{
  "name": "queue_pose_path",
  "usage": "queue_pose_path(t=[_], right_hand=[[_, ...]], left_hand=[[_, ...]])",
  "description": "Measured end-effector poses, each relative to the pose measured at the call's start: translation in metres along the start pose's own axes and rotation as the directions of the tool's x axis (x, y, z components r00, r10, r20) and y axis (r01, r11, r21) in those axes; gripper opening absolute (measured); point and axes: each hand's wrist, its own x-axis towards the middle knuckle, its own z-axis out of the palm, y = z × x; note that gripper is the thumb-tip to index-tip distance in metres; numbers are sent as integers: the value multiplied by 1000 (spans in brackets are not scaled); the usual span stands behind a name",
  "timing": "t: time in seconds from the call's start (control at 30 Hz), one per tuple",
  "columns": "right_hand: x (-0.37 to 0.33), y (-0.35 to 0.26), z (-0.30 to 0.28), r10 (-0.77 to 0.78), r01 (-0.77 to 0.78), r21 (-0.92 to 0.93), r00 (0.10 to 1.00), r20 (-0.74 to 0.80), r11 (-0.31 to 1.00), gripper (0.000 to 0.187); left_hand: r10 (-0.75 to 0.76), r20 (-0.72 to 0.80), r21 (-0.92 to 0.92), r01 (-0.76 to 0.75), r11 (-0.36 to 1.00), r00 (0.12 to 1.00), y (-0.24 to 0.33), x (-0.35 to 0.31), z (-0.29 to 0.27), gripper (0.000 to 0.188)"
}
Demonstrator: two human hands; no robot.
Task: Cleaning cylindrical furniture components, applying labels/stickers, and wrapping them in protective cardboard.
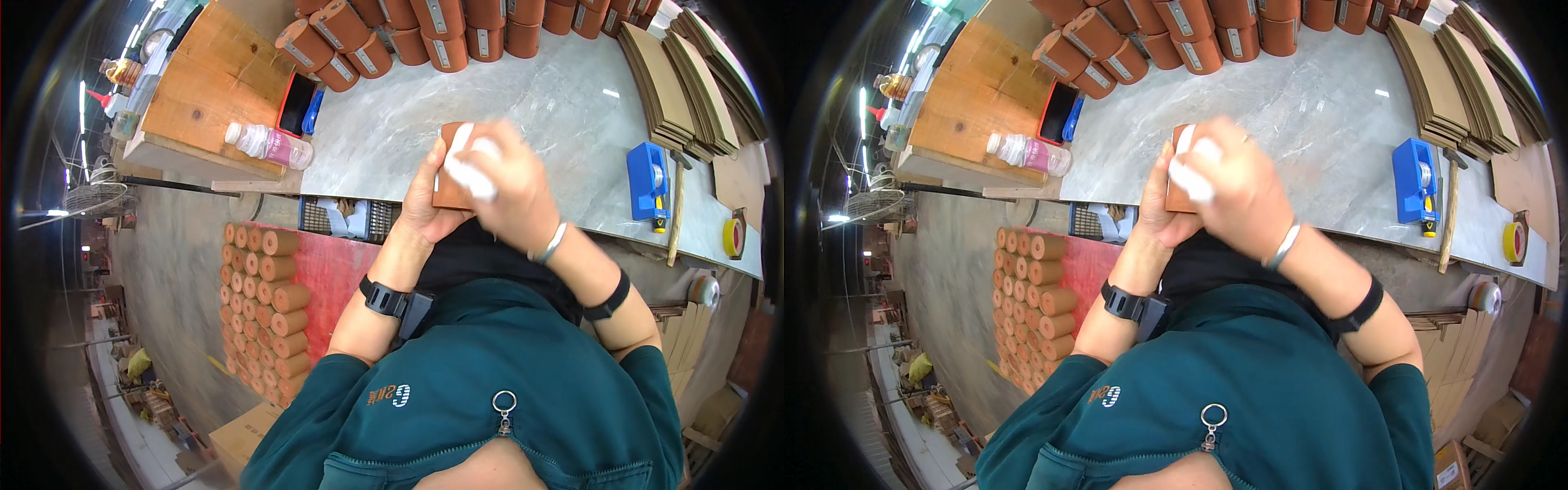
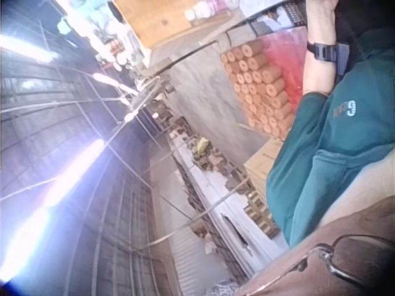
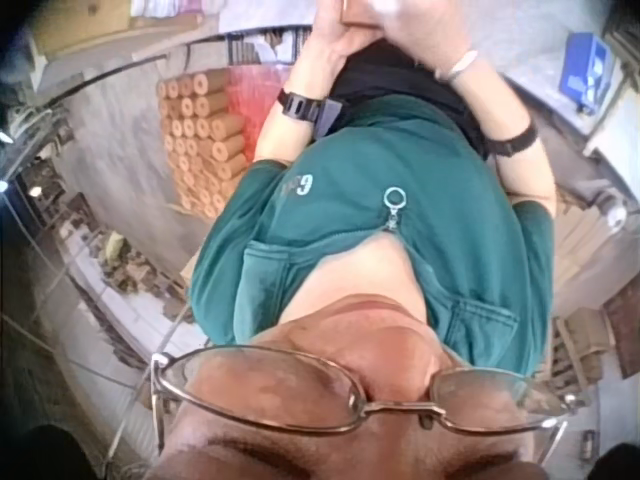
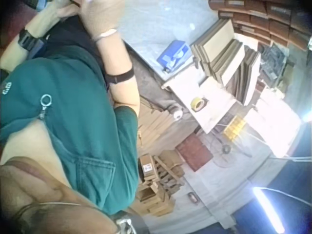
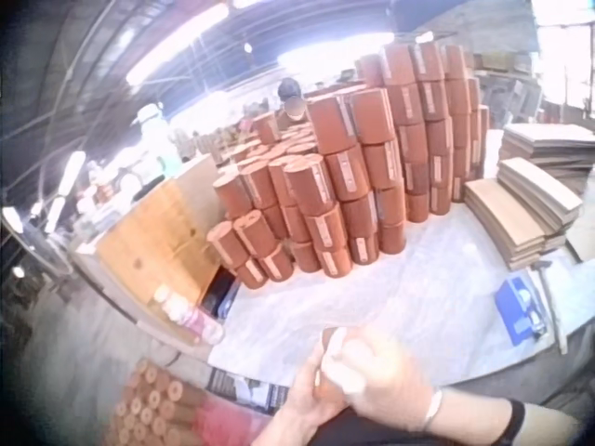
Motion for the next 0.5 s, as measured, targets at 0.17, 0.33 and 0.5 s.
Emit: queue_pose_path(t=[0.17,0.33,0.5], right_hand=[[-38,-26,-25,-104,-117,366,840,533,923,27],[-43,-6,-43,165,-267,272,923,346,925,28],[-6,25,-48,195,-192,58,980,-36,980,26]], left_hand=[[-57,145,-81,70,994,988,0,8,-29,75],[-56,121,-162,75,984,991,8,7,-31,78],[-42,61,-126,50,991,997,2,2,-21,79]])
